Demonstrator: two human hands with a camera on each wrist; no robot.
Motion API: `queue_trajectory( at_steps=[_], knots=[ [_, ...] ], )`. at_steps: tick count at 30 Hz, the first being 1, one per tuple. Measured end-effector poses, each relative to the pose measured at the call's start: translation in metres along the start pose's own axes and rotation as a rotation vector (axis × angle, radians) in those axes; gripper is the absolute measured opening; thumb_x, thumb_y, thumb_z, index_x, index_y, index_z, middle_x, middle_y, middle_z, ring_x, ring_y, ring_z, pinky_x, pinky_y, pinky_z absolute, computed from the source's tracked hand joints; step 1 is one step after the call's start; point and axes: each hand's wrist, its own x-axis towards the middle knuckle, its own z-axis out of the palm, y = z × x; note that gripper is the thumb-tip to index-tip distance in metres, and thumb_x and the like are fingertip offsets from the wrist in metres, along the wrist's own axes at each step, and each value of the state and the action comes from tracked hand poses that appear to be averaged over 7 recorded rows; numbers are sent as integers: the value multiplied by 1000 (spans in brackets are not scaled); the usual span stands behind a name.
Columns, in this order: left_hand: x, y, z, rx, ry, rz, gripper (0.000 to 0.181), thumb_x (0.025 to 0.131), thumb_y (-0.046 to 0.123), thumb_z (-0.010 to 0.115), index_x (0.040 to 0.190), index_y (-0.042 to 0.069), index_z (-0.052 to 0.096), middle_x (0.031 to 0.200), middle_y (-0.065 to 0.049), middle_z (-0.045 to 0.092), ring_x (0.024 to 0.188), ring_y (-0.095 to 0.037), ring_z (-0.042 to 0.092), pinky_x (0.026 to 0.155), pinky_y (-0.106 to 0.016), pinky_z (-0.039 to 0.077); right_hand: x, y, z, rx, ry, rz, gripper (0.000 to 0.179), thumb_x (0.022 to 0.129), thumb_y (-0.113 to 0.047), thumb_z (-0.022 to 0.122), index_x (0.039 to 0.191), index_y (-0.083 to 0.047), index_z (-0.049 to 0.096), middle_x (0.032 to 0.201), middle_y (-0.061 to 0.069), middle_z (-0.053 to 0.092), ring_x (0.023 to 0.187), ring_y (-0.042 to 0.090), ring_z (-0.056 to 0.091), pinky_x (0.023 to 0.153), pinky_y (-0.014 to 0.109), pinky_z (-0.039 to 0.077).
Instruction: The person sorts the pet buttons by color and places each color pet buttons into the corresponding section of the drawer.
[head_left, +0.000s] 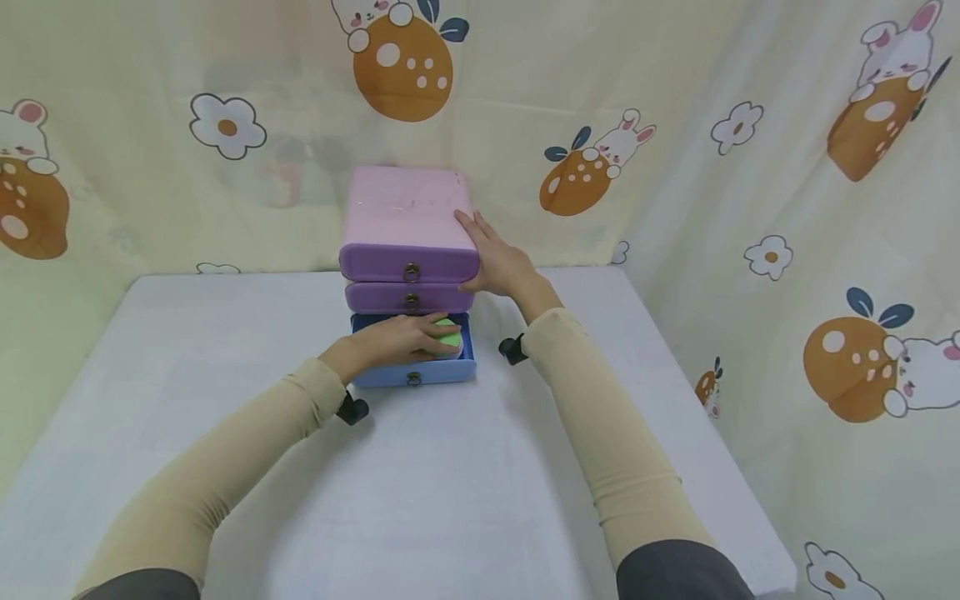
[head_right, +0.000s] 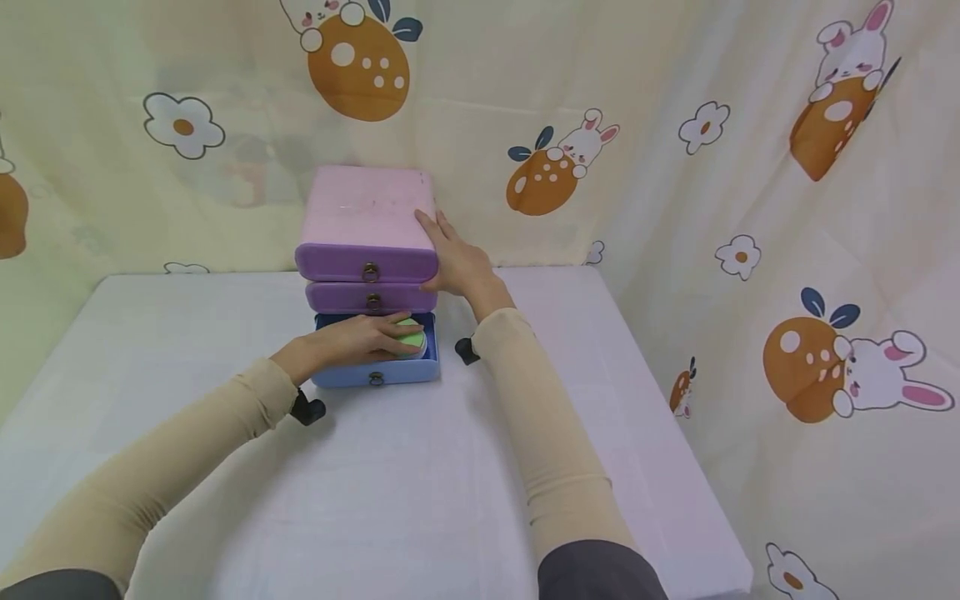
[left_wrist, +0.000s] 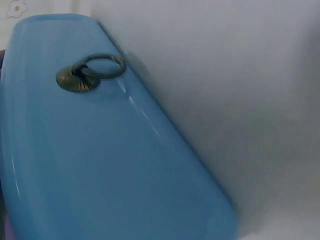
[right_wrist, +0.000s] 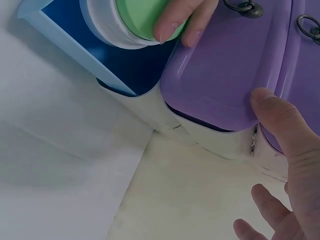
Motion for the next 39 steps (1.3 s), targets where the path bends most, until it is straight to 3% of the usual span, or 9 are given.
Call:
queue_trajectory(
  at_steps=[4,8,15,19,29,39],
  knots=[
    [-2,-4,-1,21,-2,38,40,90,19,64,130,25,59,144,0,48,140,-32,33,102,-37,47,1,-3,-2,5,2,-4,118,72,-37,82,150,-42,-7,161,-3,-8,136,36,39,98,54,45],
    [1,-5,-1,11,-51,45,40,91,17,62,131,24,58,146,0,46,140,-31,33,105,-38,44,1,-5,-1,2,-1,-2,118,73,-36,81,149,-43,-8,161,-4,-9,135,37,39,97,54,45],
    [10,-8,-1,-13,-162,-26,42,92,17,61,132,29,56,148,4,42,143,-25,28,110,-38,38,0,-6,-3,4,11,2,117,73,-37,81,150,-42,-7,161,-4,-8,134,36,40,97,54,46],
    [13,-12,1,-44,-193,-48,42,92,17,62,131,31,57,148,6,42,143,-22,28,113,-38,34,0,-6,-4,2,9,2,117,72,-37,82,150,-43,-7,161,-4,-7,134,36,41,96,54,46],
    [13,-18,10,-108,-185,-61,41,91,16,63,129,32,59,149,7,40,144,-22,25,115,-38,29,-1,-6,-3,7,10,-1,118,72,-36,82,150,-42,-6,162,-1,-6,136,36,38,96,55,46],
    [12,-13,9,-151,-155,-63,39,91,15,62,129,24,59,148,1,42,143,-25,28,115,-41,30,-3,-5,-2,16,1,8,116,73,-36,81,150,-41,-6,161,-3,-7,141,34,31,100,55,43]
  ],
)
